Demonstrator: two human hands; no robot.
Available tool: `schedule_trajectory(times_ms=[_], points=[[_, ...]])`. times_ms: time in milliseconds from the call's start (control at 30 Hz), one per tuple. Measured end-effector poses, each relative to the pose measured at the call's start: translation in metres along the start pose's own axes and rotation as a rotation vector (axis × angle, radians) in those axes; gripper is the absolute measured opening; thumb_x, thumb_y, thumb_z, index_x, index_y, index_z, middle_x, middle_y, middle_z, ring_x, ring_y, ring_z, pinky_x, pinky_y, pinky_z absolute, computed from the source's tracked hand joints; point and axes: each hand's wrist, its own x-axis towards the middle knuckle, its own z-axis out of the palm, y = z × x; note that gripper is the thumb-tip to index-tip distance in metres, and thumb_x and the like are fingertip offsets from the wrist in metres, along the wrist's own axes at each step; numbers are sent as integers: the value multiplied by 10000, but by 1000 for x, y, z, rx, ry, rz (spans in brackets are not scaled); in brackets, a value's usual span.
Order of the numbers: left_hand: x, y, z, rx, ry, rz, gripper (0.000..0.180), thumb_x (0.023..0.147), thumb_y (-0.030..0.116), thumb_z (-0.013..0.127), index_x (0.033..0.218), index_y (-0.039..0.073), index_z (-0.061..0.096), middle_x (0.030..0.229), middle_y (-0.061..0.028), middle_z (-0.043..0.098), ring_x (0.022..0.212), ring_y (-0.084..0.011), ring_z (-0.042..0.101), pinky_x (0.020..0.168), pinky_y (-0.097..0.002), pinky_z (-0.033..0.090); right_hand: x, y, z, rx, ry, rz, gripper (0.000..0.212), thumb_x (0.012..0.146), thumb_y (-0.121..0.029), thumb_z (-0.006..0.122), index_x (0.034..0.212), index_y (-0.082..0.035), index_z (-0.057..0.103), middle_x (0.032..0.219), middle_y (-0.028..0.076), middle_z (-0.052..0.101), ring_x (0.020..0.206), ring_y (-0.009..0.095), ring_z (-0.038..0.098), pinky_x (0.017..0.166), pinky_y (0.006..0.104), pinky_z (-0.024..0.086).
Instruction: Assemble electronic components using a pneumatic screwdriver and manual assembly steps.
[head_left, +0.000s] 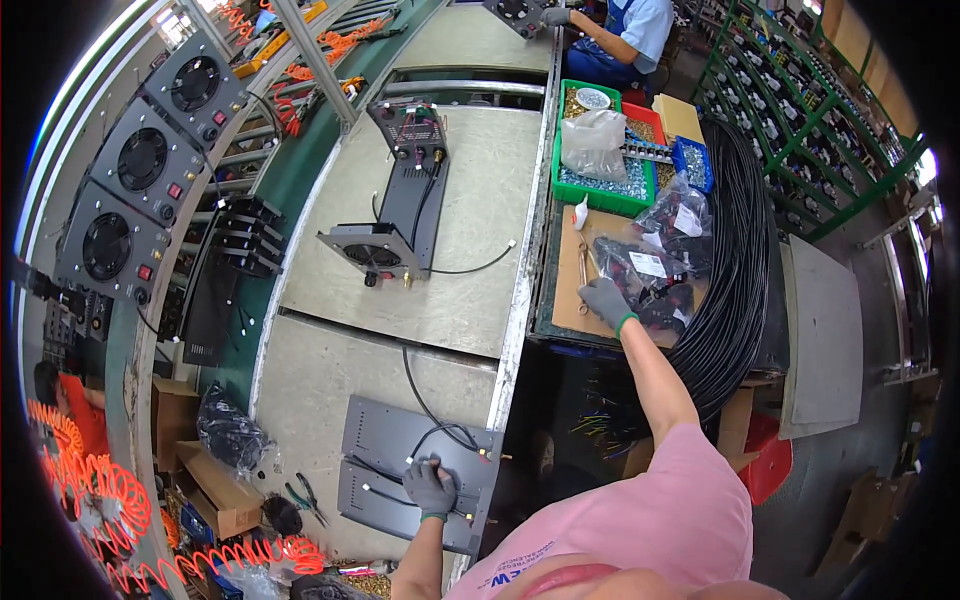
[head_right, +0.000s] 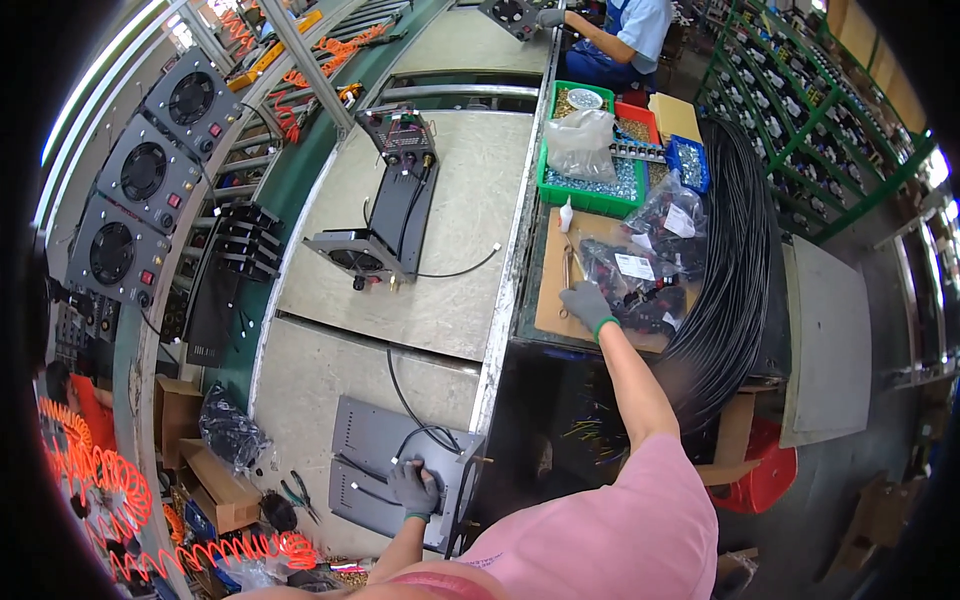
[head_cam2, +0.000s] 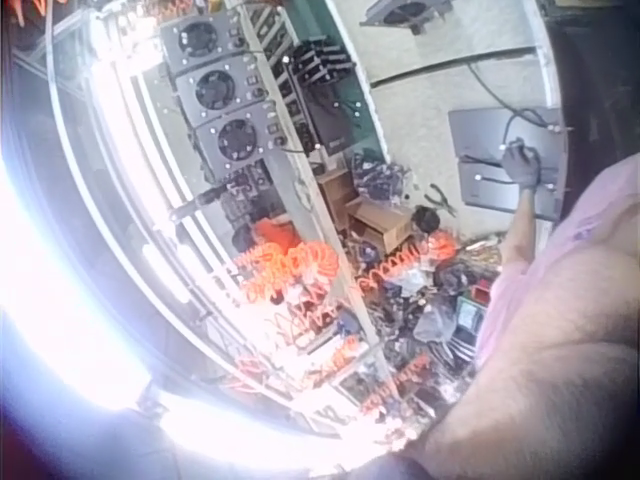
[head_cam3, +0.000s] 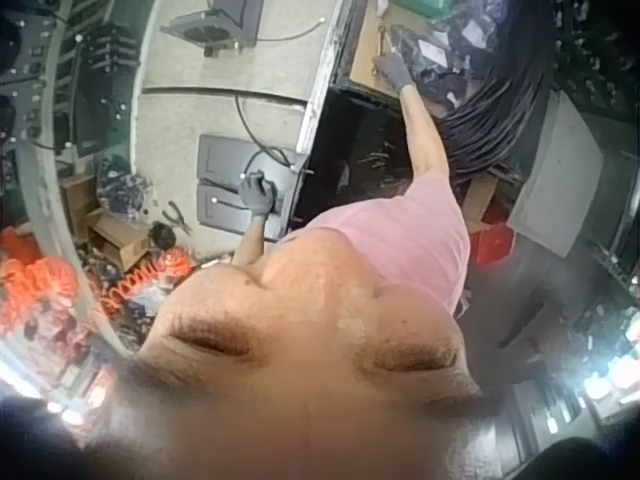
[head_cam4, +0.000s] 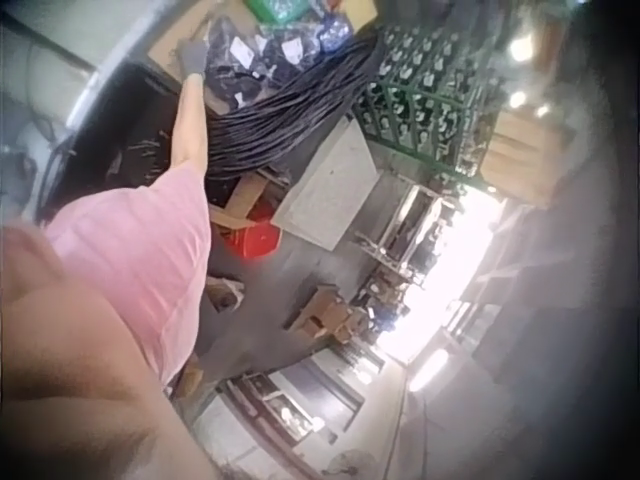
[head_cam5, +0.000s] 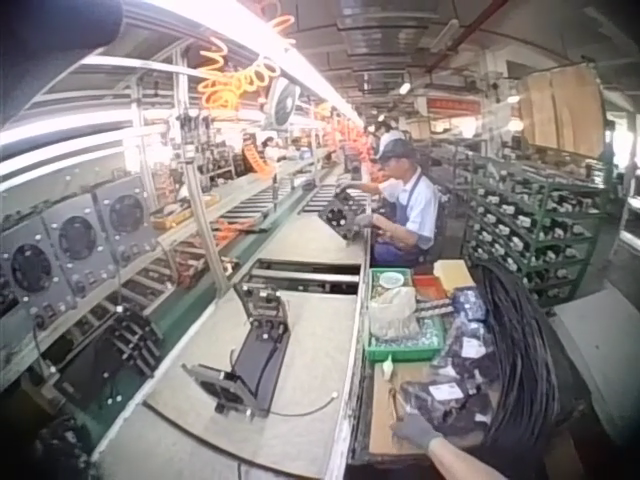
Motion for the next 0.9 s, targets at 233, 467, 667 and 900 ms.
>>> schedule_trajectory(times_ms=[233,467,667,900], points=[[-7,-5,-7,-22,-20,-11,234,714,218,547,909,92,568,940,-151,553,857,-344,509,777,-458,392,-143,-6,52,797,-132,-99,217,911,-130,512,1059,24,548,773,82,614,583,140,586,470,263,482],[-25,-13,-8,-64,-12,-3,252,733,228,544,939,90,586,980,-155,550,910,-346,507,812,-457,395,-269,51,127,742,27,-79,182,936,-195,468,954,-56,584,665,9,549,548,81,516,470,238,414],[-23,-15,-7,-191,-49,61,282,777,265,560,1008,106,598,997,-144,555,991,-337,510,856,-457,389,-341,98,170,624,223,-446,243,950,-267,481,907,-42,560,745,-8,507,698,80,487,636,251,413],[-68,-20,9,-315,-30,476,316,839,251,540,1115,103,580,985,-136,580,946,-326,544,817,-421,422,-379,166,228,261,261,-157,396,940,-395,400,874,-74,623,732,105,612,719,260,613,665,340,456]])
